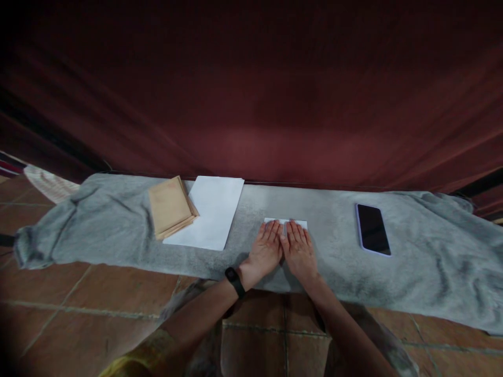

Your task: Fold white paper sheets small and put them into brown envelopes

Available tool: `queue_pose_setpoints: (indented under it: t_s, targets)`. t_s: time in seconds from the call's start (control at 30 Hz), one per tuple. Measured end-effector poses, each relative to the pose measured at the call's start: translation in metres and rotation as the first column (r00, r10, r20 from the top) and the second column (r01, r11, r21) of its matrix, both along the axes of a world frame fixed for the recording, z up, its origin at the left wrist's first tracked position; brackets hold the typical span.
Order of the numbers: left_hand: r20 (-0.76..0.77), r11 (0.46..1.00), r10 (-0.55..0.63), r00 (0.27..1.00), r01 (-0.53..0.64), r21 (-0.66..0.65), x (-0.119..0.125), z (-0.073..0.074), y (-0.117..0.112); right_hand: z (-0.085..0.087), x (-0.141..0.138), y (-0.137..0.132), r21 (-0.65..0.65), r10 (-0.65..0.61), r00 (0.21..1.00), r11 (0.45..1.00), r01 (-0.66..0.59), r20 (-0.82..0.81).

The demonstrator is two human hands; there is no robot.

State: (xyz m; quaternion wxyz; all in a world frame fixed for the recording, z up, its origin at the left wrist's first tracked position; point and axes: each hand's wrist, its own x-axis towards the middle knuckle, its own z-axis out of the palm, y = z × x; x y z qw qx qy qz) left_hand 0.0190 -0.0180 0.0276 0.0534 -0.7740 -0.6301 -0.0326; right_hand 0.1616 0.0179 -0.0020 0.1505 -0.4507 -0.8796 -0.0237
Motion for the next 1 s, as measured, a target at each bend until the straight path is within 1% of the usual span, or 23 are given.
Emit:
queue_pose_setpoints:
  t_s: [0.1, 0.2, 0.33, 0.57, 0.67, 0.83, 0.9, 1.0]
  targets:
    - [0.125, 1.0, 0.016, 0.992, -0.018, 0.012, -0.009, -0.002, 0.0, 0.0, -0.001, 0.0, 0.034, -0.073, 0.997, 0.997, 0.073, 0.001]
    - [0.164, 0.997, 0.073, 0.984, -0.078, 0.025, -0.015, -0.007, 0.003, -0.001, -0.001, 0.0, 0.06, -0.116, 0.993, 0.991, 0.116, -0.003]
    - [0.164, 0.989, 0.141, 0.976, -0.146, 0.023, -0.018, -0.013, 0.006, -0.002, 0.002, 0.002, 0.074, -0.155, 0.988, 0.985, 0.156, -0.022]
    - [0.128, 0.971, 0.234, 0.964, -0.239, 0.027, -0.021, -0.015, 0.008, -0.005, 0.014, 0.007, 0.058, -0.225, 0.973, 0.972, 0.227, -0.048]
    - [0.134, 0.965, 0.249, 0.959, -0.257, 0.044, -0.025, -0.017, 0.007, -0.005, 0.019, 0.008, 0.054, -0.246, 0.968, 0.967, 0.248, -0.047]
    - [0.129, 0.967, 0.232, 0.964, -0.242, 0.075, -0.035, -0.021, 0.004, -0.003, 0.026, 0.01, 0.037, -0.257, 0.966, 0.965, 0.258, -0.034]
    - [0.119, 0.966, 0.235, 0.965, -0.245, 0.08, -0.038, -0.02, 0.003, -0.002, 0.029, 0.01, 0.023, -0.269, 0.963, 0.963, 0.27, -0.029]
    - [0.112, 0.958, 0.252, 0.961, -0.265, 0.111, -0.037, -0.013, 0.002, -0.002, 0.034, 0.01, 0.005, -0.275, 0.961, 0.961, 0.276, -0.036]
